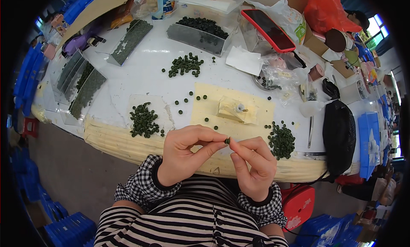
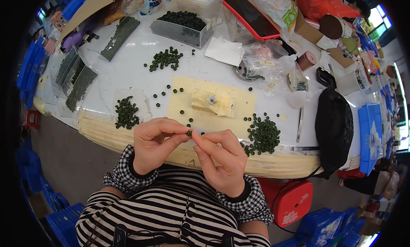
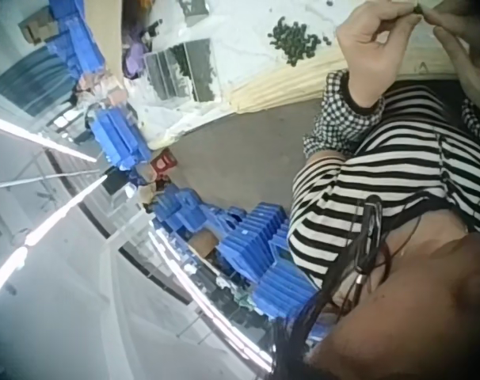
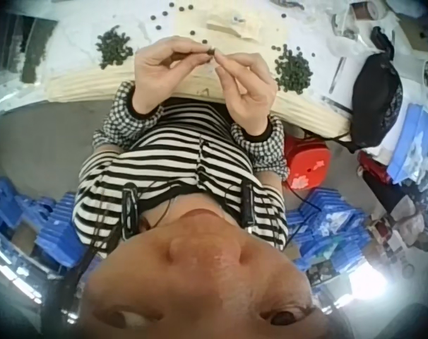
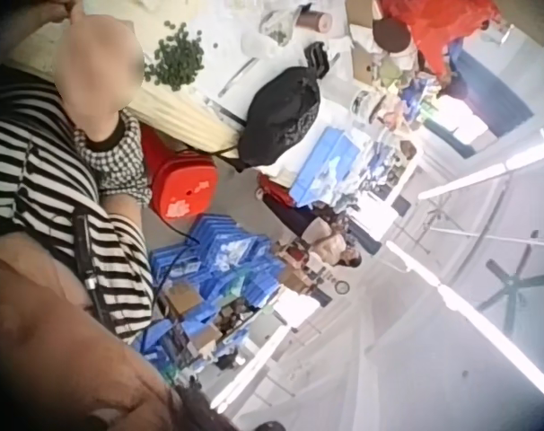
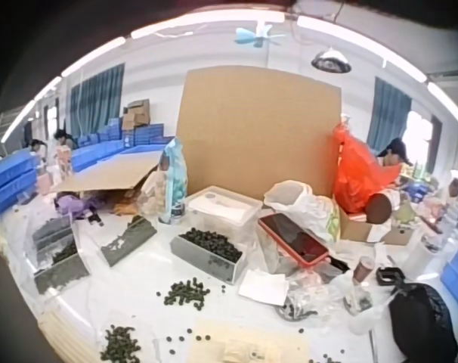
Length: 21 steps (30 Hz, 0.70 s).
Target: Sorting and arranging small green toy components on a workbench in a factory setting.
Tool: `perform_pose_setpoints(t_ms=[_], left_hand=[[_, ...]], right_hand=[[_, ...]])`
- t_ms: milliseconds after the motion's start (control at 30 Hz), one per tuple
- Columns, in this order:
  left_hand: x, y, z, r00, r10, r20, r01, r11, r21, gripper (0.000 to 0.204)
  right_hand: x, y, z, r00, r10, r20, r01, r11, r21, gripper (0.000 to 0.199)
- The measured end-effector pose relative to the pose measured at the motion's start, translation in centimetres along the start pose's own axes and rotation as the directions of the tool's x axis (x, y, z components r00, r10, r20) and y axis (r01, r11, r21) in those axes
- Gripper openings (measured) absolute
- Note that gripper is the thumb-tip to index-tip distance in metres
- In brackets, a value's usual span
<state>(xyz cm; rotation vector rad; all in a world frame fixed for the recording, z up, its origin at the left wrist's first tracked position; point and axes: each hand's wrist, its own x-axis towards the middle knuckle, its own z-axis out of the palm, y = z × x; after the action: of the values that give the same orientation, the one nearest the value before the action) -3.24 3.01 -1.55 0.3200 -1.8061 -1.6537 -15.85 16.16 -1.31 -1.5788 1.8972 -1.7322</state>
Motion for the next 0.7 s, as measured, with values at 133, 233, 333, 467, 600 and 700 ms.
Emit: perform_pose_setpoints(t_ms=[133, 233, 333, 467, 600, 700], left_hand=[[-0.04, 0.0, 0.08, 1.0, 0.007, -0.008, -0.007, 1.0, 0.014, 0.019], [-0.04, 0.06, 0.0, 0.999, 0.036, 0.009, -0.036, 0.996, 0.078, 0.019], [-0.18, 0.09, -0.06, 1.0, -0.025, 0.018, 0.025, 1.0, -0.003, 0.018], [-0.47, 0.05, 0.1, 0.984, -0.179, 0.014, 0.177, 0.96, -0.215, 0.017], [-0.49, -0.16, 0.21, 0.987, -0.162, 0.004, 0.159, 0.968, -0.193, 0.017], [-0.48, -0.15, 0.24, 0.989, -0.147, 0.003, 0.145, 0.973, -0.18, 0.017]], right_hand=[[0.04, -0.14, -0.06, 1.0, -0.008, 0.003, 0.008, 1.0, -0.018, 0.037], [0.08, -0.25, -0.05, 1.0, -0.013, -0.004, 0.013, 0.999, -0.04, 0.036], [0.15, -0.38, -0.06, 1.0, -0.019, -0.004, 0.019, 0.998, -0.055, 0.036], [0.2, -0.32, 0.08, 0.999, -0.053, -0.006, 0.052, 0.995, -0.081, 0.036], [0.09, -0.22, 0.2, 0.998, -0.063, -0.009, 0.061, 0.993, -0.103, 0.036], [0.04, -0.19, 0.06, 0.999, -0.034, -0.001, 0.034, 0.998, -0.061, 0.036]])
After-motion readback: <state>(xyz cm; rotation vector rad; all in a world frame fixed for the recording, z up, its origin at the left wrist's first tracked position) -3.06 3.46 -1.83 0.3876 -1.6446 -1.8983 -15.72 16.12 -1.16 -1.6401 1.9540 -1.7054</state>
